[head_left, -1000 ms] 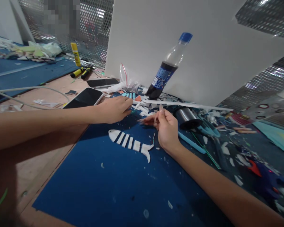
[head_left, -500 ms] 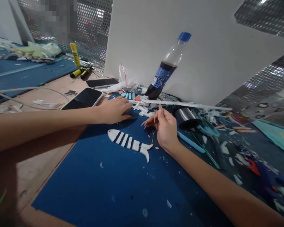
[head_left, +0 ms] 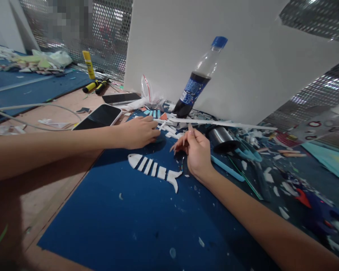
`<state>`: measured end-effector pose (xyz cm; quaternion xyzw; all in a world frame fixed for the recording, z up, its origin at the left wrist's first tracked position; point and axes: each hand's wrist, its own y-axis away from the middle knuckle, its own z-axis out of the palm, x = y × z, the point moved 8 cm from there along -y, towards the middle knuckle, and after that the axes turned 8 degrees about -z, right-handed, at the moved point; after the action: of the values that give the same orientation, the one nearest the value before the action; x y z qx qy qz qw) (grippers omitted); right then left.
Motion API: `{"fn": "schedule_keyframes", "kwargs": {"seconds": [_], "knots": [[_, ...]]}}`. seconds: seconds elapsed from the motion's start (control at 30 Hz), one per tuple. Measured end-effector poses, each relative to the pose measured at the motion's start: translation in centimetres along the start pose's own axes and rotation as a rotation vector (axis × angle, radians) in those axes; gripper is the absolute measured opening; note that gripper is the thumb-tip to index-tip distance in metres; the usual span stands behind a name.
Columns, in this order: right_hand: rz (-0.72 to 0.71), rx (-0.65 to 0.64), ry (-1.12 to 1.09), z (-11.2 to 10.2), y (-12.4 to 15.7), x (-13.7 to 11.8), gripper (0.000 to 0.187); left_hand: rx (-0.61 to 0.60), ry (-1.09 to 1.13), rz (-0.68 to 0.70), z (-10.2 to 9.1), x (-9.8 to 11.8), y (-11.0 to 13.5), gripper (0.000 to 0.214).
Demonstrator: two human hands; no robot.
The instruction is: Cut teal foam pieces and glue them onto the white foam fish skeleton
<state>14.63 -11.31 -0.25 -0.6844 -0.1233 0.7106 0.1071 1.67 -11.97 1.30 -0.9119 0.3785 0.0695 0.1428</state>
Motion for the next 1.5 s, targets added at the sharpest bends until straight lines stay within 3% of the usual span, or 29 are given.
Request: {"fn": "schedule_keyframes", "kwargs": {"seconds": [0.37, 0.47, 0.6, 0.67, 0.8, 0.9, 1.07, 1.37, 1.5], "knots": [[-0.057, -0.010, 0.026, -0.1, 0.0, -0.3, 0.038, -0.012, 0.100, 0.168, -0.2, 1.2, 0.3, 0.018], [-0.138, -0.017, 0.072, 0.0, 0.3, -1.3, 0.037, 0.039, 0.274, 0.026, -1.2, 0.2, -0.2, 0.020], [-0.267, -0.045, 0.218, 0.5, 1.1, -3.3, 0.035, 0.075, 0.781, -0.294, -1.3, -1.8, -0.2, 0.021], [-0.326, -0.057, 0.292, 0.7, 1.4, -4.1, 0.034, 0.114, 0.972, -0.367, -1.0, -2.2, 0.1, 0.025], [-0.305, -0.108, 0.299, 1.0, 1.7, -4.0, 0.032, 0.235, 1.053, -0.430, -1.3, -2.3, 1.1, 0.026], [-0.239, -0.213, 0.277, 1.7, 1.7, -3.1, 0.030, 0.259, 1.082, -0.438, -1.8, -1.7, 1.7, 0.025], [-0.204, -0.303, 0.269, 2.2, 1.9, -2.5, 0.028, 0.199, 1.181, -0.516, -1.6, -0.7, 2.6, 0.026], [0.005, -0.340, 0.081, 2.4, 1.9, -1.2, 0.028, -0.076, 1.596, -0.699, 0.8, 1.7, 3.6, 0.024], [-0.106, -0.251, 0.068, 1.9, 1.6, -2.0, 0.031, 0.044, 1.641, -0.702, 0.6, 0.9, 3.5, 0.023]]}}
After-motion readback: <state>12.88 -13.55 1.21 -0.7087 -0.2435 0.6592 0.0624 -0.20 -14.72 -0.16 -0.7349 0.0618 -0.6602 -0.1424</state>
